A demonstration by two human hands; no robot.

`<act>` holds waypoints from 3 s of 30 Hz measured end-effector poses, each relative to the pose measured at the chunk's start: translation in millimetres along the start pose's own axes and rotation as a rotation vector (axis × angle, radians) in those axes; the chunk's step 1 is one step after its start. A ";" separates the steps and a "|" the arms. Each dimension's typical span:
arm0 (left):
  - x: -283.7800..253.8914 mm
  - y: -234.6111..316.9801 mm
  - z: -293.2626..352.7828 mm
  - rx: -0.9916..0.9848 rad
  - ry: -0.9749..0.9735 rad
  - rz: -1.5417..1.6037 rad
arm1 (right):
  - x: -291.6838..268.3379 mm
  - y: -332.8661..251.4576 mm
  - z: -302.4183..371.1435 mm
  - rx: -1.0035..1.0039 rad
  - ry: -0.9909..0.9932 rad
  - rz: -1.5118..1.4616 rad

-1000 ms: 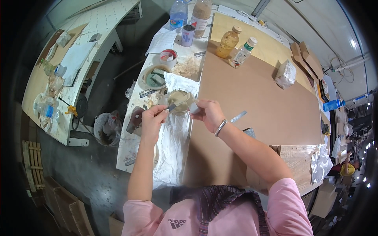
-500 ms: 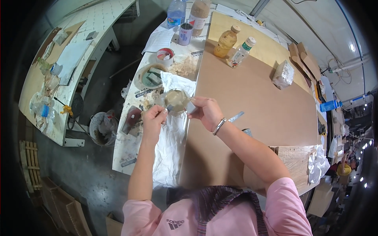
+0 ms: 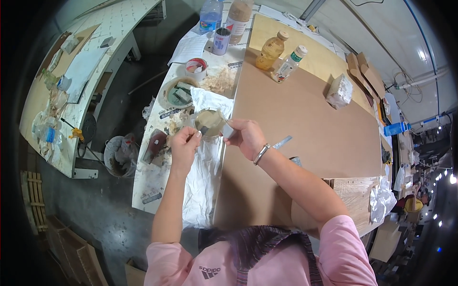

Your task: The person sands the edges and surface of a wooden furniture panel using a sanding block and wipes the dust away with a white cloth.

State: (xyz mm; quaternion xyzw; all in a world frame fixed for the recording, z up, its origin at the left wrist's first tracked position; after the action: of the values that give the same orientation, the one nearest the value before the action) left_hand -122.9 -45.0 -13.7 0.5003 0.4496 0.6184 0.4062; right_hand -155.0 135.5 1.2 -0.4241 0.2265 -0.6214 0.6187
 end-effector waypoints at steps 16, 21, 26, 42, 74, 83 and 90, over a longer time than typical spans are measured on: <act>55.6 74.2 52.8 0.945 0.038 -1.093 | -5.1 2.5 -2.8 -0.050 0.163 -0.109; 55.5 78.3 70.5 0.967 0.003 -1.085 | -9.5 0.9 -2.0 -0.058 0.216 -0.087; 45.8 88.7 62.1 0.984 0.134 -1.064 | -3.1 -3.1 2.5 -0.065 0.193 -0.057; -0.9 -12.7 9.9 -0.003 0.185 0.250 | -4.2 -5.4 8.6 -0.062 0.083 -0.074; 269.9 62.8 112.2 0.347 -0.468 -0.351 | -358.3 -137.3 478.8 -0.789 0.688 -0.180; 588.7 59.8 329.3 0.959 -1.231 -0.736 | -468.6 -113.2 541.2 -0.819 0.693 -0.238; 704.0 -11.8 385.3 1.167 -1.428 -0.842 | -594.7 -53.5 568.9 -0.819 0.819 -0.265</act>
State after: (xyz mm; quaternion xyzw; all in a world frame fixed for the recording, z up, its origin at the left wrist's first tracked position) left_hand 137.7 686.2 190.0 0.6741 0.4735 -0.3349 0.4573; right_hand 198.9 852.4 203.4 -0.3785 0.6132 -0.6684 0.1843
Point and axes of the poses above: each hand's wrist, its own z-axis away from the middle knuckle, its own x-axis out of the palm, y = z × x, the point moved 9 cm from there along -z, towards the middle knuckle, and after that the axes turned 6 degrees about z, right-handed, at the moved point
